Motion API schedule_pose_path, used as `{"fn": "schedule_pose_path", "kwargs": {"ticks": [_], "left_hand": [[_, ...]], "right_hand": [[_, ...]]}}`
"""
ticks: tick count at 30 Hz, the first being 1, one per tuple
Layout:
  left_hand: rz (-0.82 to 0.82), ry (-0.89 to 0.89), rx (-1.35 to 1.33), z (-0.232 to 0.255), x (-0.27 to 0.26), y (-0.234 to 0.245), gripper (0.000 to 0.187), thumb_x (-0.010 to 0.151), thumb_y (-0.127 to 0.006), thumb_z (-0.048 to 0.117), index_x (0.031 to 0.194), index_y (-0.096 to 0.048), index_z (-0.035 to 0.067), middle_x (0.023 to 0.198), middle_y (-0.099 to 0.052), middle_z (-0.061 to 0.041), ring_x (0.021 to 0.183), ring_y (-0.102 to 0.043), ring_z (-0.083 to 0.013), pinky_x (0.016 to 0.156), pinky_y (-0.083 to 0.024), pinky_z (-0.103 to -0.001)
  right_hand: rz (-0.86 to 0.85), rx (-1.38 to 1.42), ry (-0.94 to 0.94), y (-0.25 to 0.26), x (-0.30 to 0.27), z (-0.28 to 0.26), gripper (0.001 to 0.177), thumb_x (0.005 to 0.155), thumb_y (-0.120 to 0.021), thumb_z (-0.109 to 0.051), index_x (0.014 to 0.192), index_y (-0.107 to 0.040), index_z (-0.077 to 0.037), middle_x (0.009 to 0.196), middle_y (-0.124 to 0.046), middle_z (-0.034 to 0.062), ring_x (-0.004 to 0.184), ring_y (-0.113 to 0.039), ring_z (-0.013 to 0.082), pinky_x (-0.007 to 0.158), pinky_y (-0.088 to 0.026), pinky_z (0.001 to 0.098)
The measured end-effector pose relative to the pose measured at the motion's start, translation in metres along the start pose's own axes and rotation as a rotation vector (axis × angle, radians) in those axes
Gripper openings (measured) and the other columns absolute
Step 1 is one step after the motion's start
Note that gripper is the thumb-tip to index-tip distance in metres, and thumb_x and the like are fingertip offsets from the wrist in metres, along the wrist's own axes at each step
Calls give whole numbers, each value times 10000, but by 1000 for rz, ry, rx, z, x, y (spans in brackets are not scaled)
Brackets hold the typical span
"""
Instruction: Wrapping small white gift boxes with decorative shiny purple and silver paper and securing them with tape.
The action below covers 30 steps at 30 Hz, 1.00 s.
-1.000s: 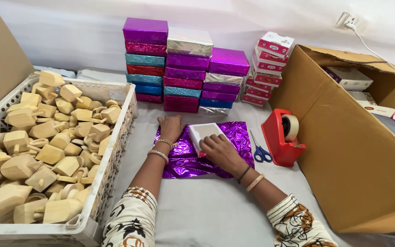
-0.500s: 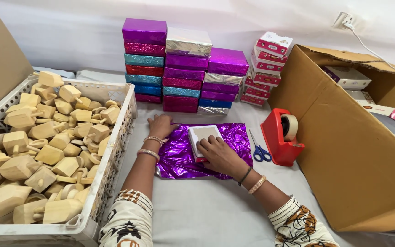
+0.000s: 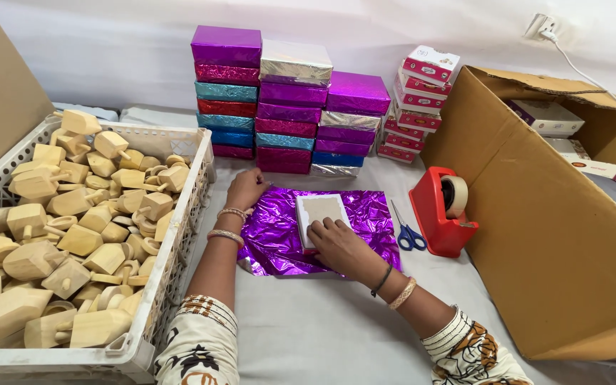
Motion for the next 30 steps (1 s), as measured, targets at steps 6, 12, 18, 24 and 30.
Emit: {"fn": "schedule_pose_path", "kwargs": {"ticks": [6,12,18,24,30], "left_hand": [[-169,-128,-69,-40,34,-7,746,783,-931,367,1300,-504,41,1211,-677,-264,1057,-667,-358,919,-523,-433],[-593,39,-179,60,-35,95,970,801,-773,99,1596,-242,260,1156,-668,-174,842,-683,-238,671,-583,-379],[-735,-45,-595,62,-22,71,461,899,-575,-36,1334,-650,96,1004,-723,-30,791,-701,-105,660,-609,-289],[-635,-22,-806,99,-20,29,336,966,-541,-11,1272,-669,42,859,-618,-16,686,-638,-113,607,-605,-296],[-611,-34,-920,128,-32,0,427,962,-532,70,1386,-577,36,926,-644,-46,754,-680,-139,680,-597,-295]], "right_hand": [[49,475,-149,-33,-7,38,367,958,-688,-360,1210,-639,-97,1161,-603,103,1069,-587,279,936,-512,401],[-42,636,-590,-51,-10,77,597,864,-749,-487,1331,-580,-155,1279,-536,199,1133,-590,370,943,-535,459],[-140,983,-686,-73,-10,85,824,771,-784,-559,1422,-480,-156,1394,-585,192,1248,-610,370,1006,-519,476],[-117,1001,-678,-83,-13,87,844,751,-816,-553,1401,-475,-136,1383,-599,192,1276,-591,368,1041,-489,473],[-112,981,-652,-85,-14,88,845,751,-812,-560,1393,-472,-129,1400,-594,174,1267,-595,355,1026,-488,470]]}}
Point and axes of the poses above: each hand's wrist, its own x-axis towards the middle knuckle, its own y-axis out of the back of the hand, z = x × y, the point moved 1 cm from there along x, towards the middle knuckle
